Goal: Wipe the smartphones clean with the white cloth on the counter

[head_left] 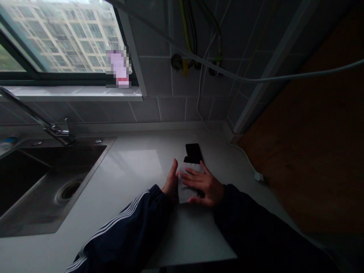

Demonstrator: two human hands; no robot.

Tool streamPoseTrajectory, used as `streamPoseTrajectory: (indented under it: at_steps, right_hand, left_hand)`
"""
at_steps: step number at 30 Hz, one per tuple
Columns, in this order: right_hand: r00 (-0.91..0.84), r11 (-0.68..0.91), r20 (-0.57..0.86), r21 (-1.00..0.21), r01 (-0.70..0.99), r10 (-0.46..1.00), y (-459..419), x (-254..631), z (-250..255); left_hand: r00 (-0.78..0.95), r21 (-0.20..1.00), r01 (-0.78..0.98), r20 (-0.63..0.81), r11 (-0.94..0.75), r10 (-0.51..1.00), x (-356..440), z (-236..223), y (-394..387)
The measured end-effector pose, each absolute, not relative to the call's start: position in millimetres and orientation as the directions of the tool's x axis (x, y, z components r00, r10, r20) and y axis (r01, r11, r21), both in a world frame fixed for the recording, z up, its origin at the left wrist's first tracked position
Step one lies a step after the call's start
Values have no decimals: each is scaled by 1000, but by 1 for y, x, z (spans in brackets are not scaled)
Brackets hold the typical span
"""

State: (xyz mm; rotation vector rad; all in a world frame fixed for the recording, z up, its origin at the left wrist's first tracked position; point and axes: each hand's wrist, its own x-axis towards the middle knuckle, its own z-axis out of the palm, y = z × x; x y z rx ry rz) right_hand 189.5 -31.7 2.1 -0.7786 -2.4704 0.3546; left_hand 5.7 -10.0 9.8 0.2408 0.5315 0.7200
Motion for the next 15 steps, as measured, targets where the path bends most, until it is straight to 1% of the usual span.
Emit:
streamPoseTrajectory:
  at_steps: [2, 4, 7, 11, 13, 15]
  right_hand:
    - [-726, 841, 440, -391, 375, 528, -35, 186, -2]
    - [-720, 851, 468, -388, 354, 512, -35, 184, -6]
    - [-663, 807, 461, -380, 452, 589, -28, 187, -8]
    - [-542, 664, 390, -352, 660, 745, -17, 197, -2]
    - [-510, 623, 368, -338, 706, 778, -15, 199, 0]
    - [-514, 633, 380, -335, 698, 768, -17, 198, 1]
  left_hand:
    - [613, 382, -561, -404, 734, 679, 5, 8, -10]
    - [590, 385, -574, -418, 723, 691, 5, 8, -9]
    - [581, 397, -590, -397, 703, 711, 5, 8, -8]
    - [637, 387, -581, -331, 716, 696, 6, 10, -7]
    - [673, 378, -569, -297, 730, 678, 7, 11, -7]
    - [670, 373, -578, -291, 725, 683, 7, 11, -9]
